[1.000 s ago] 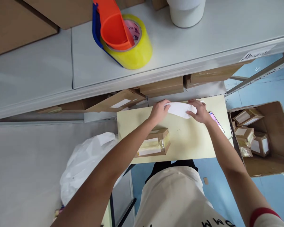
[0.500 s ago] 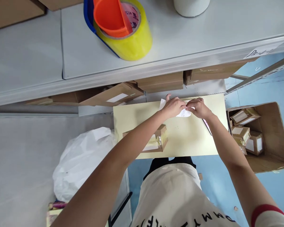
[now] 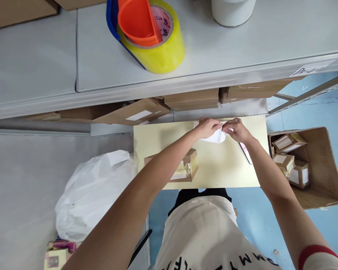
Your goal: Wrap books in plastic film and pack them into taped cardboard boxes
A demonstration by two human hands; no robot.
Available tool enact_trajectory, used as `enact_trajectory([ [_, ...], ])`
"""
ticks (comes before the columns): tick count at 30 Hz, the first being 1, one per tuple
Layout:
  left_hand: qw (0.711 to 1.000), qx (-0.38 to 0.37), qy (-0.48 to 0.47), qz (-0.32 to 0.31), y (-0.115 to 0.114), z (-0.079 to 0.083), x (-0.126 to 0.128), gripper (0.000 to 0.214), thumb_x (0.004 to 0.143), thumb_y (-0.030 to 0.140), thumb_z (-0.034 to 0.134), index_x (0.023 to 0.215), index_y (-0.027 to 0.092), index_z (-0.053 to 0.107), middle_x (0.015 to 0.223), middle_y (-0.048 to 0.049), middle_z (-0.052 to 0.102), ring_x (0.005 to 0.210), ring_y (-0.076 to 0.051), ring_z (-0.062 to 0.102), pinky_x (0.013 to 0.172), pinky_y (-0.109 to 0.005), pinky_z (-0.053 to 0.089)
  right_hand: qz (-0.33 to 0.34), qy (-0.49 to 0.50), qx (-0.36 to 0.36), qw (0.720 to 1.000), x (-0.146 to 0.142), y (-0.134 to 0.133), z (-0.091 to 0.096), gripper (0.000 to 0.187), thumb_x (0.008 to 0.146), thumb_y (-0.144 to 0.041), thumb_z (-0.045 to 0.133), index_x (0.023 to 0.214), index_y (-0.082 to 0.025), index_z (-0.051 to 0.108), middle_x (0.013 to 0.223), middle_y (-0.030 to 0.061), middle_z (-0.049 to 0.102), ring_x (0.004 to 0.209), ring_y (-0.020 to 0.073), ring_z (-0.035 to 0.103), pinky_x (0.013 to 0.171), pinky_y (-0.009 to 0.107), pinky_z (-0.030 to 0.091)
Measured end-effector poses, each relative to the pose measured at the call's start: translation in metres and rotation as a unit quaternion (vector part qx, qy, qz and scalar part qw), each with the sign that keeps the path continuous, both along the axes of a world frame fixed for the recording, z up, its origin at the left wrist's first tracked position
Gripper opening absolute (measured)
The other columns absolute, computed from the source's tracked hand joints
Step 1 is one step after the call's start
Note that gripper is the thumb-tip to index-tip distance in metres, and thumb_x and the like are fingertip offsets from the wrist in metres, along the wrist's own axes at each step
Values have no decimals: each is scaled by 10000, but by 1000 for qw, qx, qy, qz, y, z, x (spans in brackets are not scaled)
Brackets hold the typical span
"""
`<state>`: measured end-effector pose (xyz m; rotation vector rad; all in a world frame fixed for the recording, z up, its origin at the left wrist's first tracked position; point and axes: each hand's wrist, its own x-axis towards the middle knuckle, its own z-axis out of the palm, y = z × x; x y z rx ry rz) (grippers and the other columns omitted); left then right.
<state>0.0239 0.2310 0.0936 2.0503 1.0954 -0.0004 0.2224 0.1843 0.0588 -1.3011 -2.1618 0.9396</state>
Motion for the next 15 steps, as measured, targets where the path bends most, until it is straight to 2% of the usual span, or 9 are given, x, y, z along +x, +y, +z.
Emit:
enact_trajectory([
  [2, 1000, -8, -7, 7, 2, -1, -2, 266, 928, 263, 488, 903, 207, 746, 857, -19, 757, 828, -191, 658, 818, -311, 409, -3, 2, -11, 1000, 0, -1, 0, 334, 976, -439, 472, 838, -238, 701, 929, 59, 770, 868, 229, 698, 928, 411, 360],
  [5, 1000, 23, -2, -1, 5, 0, -5, 252, 926, 272, 501, 909, 216, 747, 886, -30, 761, 832, -195, 664, 786, -301, 428, -21, -16, -31, 999, 0, -2, -1, 185, 883, -375, 608, 992, -236, 665, 980, 58, 755, 929, 257, 696, 948, 433, 362],
  [7, 998, 64, 13, -2, 8, 1, -7, 250, 933, 265, 501, 891, 218, 744, 890, -44, 763, 845, -208, 671, 822, -322, 430, -30, -29, -47, 998, 2, -1, -3, 292, 819, -313, 653, 1098, -233, 617, 976, 58, 742, 936, 270, 694, 953, 452, 361],
  [9, 994, 99, 32, 23, 13, -1, -13, 251, 942, 257, 498, 880, 216, 738, 895, -57, 764, 854, -218, 676, 859, -344, 424, -31, -39, -60, 997, 7, 1, -8, 348, 794, -266, 642, 1137, -239, 593, 952, 51, 737, 925, 273, 694, 969, 480, 346],
  [12, 988, 119, 42, 92, 21, -5, -27, 239, 949, 270, 509, 879, 215, 732, 915, -62, 765, 852, -215, 673, 844, -339, 427, -30, -67, -61, 995, 20, 6, -13, 290, 787, -233, 610, 1075, -256, 623, 991, 54, 738, 955, 284, 685, 1017, 552, 294],
  [15, 986, 103, 14, 132, 24, -7, -41, 232, 944, 284, 523, 884, 203, 732, 924, -59, 766, 850, -206, 666, 798, -314, 438, -43, -112, -46, 992, 31, 7, -9, 278, 779, -212, 601, 1044, -274, 658, 1111, 78, 727, 1126, 336, 625, 1059, 656, 205],
])
